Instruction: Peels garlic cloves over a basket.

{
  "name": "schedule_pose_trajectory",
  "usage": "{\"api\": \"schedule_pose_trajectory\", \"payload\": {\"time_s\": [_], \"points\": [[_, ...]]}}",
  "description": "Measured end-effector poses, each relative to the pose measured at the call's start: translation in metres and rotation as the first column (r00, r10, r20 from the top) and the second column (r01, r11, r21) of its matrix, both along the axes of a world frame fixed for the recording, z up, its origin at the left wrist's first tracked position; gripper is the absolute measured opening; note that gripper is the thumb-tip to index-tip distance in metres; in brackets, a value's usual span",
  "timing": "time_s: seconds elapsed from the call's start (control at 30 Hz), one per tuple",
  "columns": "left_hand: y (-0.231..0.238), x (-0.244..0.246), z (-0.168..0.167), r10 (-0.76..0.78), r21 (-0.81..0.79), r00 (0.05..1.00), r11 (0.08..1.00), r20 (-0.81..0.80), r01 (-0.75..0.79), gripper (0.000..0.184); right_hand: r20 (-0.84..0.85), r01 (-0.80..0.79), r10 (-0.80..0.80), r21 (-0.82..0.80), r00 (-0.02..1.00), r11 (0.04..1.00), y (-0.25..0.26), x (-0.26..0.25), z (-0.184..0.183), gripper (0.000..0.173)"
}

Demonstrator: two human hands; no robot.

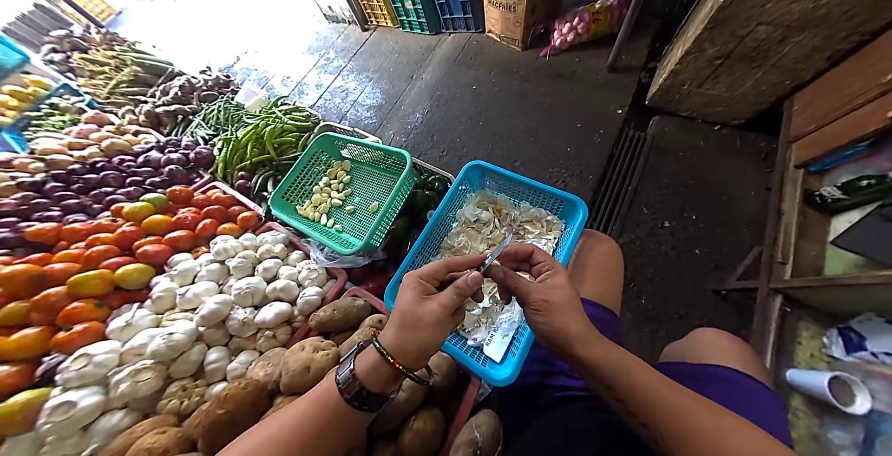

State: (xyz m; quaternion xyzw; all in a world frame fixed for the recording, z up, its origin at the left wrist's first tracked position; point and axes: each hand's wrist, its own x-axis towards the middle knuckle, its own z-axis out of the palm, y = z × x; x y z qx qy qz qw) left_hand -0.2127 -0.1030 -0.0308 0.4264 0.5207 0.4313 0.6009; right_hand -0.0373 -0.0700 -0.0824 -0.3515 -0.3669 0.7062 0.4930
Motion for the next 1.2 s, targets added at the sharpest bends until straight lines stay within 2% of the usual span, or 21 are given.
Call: {"api": "schedule_pose_trajectory", "payload": {"time_s": [0.2,0.3,0.37,0.43,0.5,0.6,0.7,0.83,0.9,0.97,1.1,1.2], "points": [[0.002,0.003,0.004,0.053,-0.152,0.997,0.987,0.057,-0.044,0.028,-0.042,0.038,-0.029,0.224,0.999,0.974,-0.003,-0.002,-0.013,0.016],[0.003,0.003,0.003,0.039,-0.165,0.998,0.986,0.055,-0.029,0.027,-0.141,0.000,0.025,0.174,0.990,0.985,-0.006,-0.002,-0.016,0.016],[0.004,0.002,0.002,0.062,-0.167,0.997,0.985,0.053,-0.052,0.027,-0.228,-0.088,0.106,0.090,0.968,0.992,-0.004,0.000,-0.016,0.017],[0.005,0.000,0.000,0.104,-0.173,0.994,0.980,0.041,-0.095,0.026,-0.306,-0.181,0.198,0.085,0.931,0.980,-0.002,0.003,-0.016,0.018],[0.008,-0.002,-0.003,0.133,-0.186,0.991,0.974,0.025,-0.126,0.027,-0.311,-0.218,0.252,0.140,0.916,0.966,0.000,0.005,-0.013,0.018],[0.008,-0.004,-0.002,0.049,-0.186,0.998,0.981,-0.045,-0.057,0.031,-0.203,-0.147,0.181,0.172,0.962,0.974,0.002,0.005,-0.010,0.022],[0.005,-0.004,-0.002,-0.036,-0.133,0.989,0.991,-0.141,0.017,0.027,-0.128,-0.071,0.085,0.116,0.988,0.991,0.003,0.006,-0.011,0.020],[0.001,-0.002,-0.005,0.031,-0.017,0.993,0.999,-0.110,-0.033,0.012,-0.109,-0.042,0.045,0.022,0.993,0.999,0.004,0.006,-0.011,0.019],[-0.001,-0.002,-0.007,0.001,0.093,0.993,0.996,-0.122,0.010,0.026,-0.105,-0.044,0.045,0.007,0.994,0.999,0.004,0.005,-0.010,0.015],[-0.004,-0.002,-0.009,-0.064,0.203,0.977,0.973,-0.201,0.105,0.042,-0.103,-0.051,0.052,0.011,0.993,0.999,0.004,0.005,-0.010,0.014],[-0.003,-0.003,-0.012,-0.092,0.326,0.906,0.914,-0.413,0.242,0.036,-0.069,-0.036,0.040,0.065,0.997,0.997,0.003,0.005,-0.012,0.015],[-0.003,-0.003,-0.014,-0.082,0.343,0.874,0.899,-0.480,0.272,0.034,-0.022,-0.025,0.027,0.099,0.999,0.995,0.002,0.007,-0.013,0.015]]}}
